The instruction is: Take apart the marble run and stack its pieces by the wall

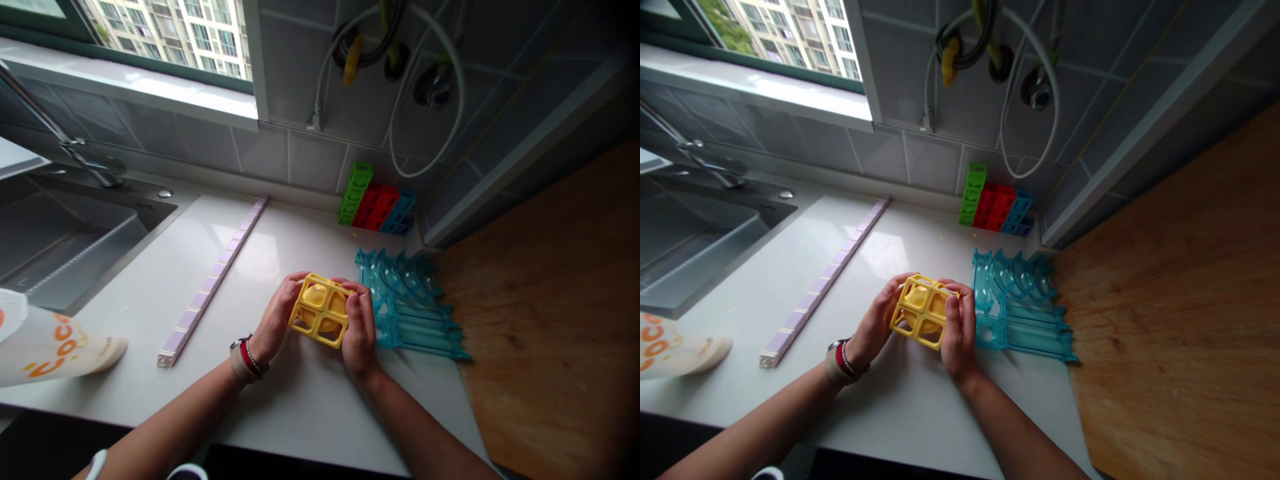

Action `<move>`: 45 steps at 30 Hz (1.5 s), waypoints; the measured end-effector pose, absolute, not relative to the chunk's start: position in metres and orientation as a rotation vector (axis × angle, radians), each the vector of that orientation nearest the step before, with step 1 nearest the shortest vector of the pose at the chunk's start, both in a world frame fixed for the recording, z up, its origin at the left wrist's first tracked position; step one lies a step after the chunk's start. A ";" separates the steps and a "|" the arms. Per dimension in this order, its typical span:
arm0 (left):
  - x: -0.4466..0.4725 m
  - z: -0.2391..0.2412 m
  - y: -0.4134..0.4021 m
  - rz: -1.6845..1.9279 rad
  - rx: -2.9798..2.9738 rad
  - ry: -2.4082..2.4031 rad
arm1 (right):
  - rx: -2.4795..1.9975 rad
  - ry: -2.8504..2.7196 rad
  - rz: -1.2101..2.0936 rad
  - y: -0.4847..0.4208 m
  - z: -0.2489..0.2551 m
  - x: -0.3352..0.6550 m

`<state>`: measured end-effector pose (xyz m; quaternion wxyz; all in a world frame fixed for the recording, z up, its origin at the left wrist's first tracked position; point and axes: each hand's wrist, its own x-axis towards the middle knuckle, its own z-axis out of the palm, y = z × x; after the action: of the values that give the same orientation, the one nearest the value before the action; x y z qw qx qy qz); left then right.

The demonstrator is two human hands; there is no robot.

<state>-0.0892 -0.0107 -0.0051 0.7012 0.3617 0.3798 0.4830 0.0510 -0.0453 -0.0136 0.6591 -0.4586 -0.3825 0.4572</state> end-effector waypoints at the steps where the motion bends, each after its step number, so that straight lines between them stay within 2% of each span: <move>1: -0.090 -0.006 -0.012 1.068 0.884 0.869 | -1.034 -0.905 1.023 -0.046 -0.013 0.051; 7: -0.089 -0.010 -0.011 1.071 1.205 0.974 | -1.015 -1.025 1.136 -0.050 -0.018 0.046; 14: -0.099 -0.002 0.001 0.991 1.297 1.069 | -1.269 -1.203 0.864 -0.042 -0.031 0.053; 19: -0.111 -0.001 0.008 0.964 1.337 1.078 | -1.249 -1.387 0.804 -0.039 -0.028 0.056; 24: -0.111 -0.004 0.010 0.935 1.293 1.040 | -1.241 -1.448 0.837 -0.036 -0.029 0.059; 30: -0.132 0.001 0.009 1.089 1.356 1.046 | -1.251 -1.489 0.731 -0.039 -0.024 0.059; 36: -0.151 -0.013 -0.004 0.980 1.576 1.096 | -1.267 -1.534 0.735 -0.039 -0.026 0.059; 45: -0.140 -0.021 -0.011 0.948 1.471 1.186 | -1.271 -1.552 0.733 -0.038 -0.031 0.058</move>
<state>-0.1402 -0.0112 -0.0206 0.4917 0.6059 0.4886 0.3905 0.0584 -0.0381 -0.0313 0.4820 -0.5213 -0.6368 0.3006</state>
